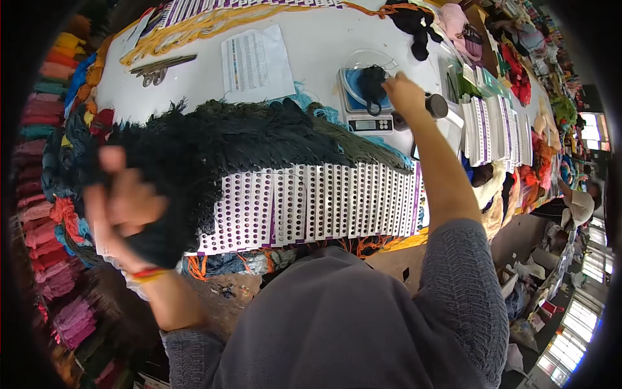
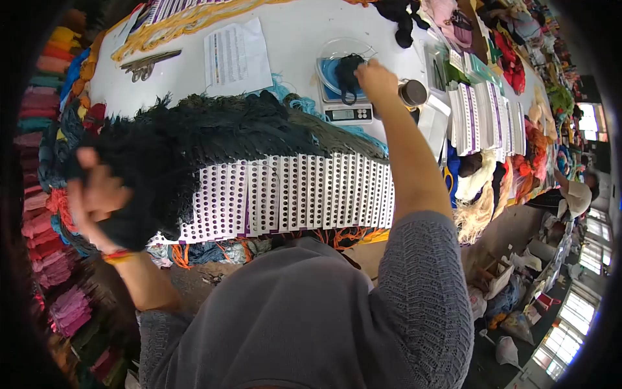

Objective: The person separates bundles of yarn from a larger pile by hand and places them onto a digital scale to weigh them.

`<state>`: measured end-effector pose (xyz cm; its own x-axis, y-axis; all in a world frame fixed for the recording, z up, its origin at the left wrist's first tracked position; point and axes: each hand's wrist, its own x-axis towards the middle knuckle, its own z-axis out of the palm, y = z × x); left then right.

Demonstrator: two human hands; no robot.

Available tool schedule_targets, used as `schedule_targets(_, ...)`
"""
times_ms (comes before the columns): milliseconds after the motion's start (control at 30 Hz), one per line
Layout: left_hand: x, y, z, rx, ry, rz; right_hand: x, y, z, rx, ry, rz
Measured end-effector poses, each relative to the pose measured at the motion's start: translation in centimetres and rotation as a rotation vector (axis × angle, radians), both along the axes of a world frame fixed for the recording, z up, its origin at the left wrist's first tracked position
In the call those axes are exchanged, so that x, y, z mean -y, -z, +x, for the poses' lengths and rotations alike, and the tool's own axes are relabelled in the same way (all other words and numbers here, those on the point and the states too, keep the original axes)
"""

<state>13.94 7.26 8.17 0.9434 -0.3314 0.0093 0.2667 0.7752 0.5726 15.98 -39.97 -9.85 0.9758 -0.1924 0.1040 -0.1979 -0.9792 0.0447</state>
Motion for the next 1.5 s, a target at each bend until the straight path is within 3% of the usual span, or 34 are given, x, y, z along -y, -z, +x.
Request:
schedule_targets(67,2.8,5.0,-1.8,-0.226,0.205,0.078,-1.0,2.0,-1.6,-0.006,-0.021,0.022)
schedule_targets(133,4.7,9.4,-4.5,-0.475,0.240,0.288,-1.1,3.5,-3.2,-0.023,-0.085,0.036)
schedule_targets(267,5.6,13.7,-7.7,-0.652,0.410,0.204,-2.4,3.1,-5.7,0.039,-0.080,0.190)
schedule_targets(400,7.3,14.1,-8.4,-0.627,0.455,0.278,-2.7,1.5,-6.6,0.140,-0.044,0.298)
schedule_targets(467,7.9,13.8,-8.3,-0.539,0.464,0.357,-2.7,0.6,-6.6,0.206,0.111,0.494)
schedule_targets(633,8.3,14.0,-8.5,-0.554,0.442,0.380,-1.9,0.8,-6.5,0.238,0.189,0.509)
schedule_targets(733,8.3,14.2,-8.6,-0.555,0.435,0.393,-1.5,2.0,-6.3,0.341,0.035,0.374)
schedule_targets(800,8.3,14.4,-8.7,-0.561,0.435,0.411,-1.5,1.8,-6.2,0.295,-0.065,0.140)
schedule_targets(1000,8.5,14.8,-8.5,-0.572,0.432,0.449,-1.3,4.0,-5.4,0.152,-0.116,-0.013)
schedule_targets(1333,8.3,15.5,-9.2,-0.588,0.392,0.440,-1.0,5.7,-3.6,0.147,-0.177,-0.017)
schedule_targets(1433,8.4,15.3,-9.2,-0.582,0.392,0.447,-0.8,4.3,-3.4,0.240,-0.210,-0.003)
schedule_targets(1500,8.4,15.1,-9.1,-0.579,0.397,0.449,-0.8,2.1,-3.2,0.306,-0.096,0.131)
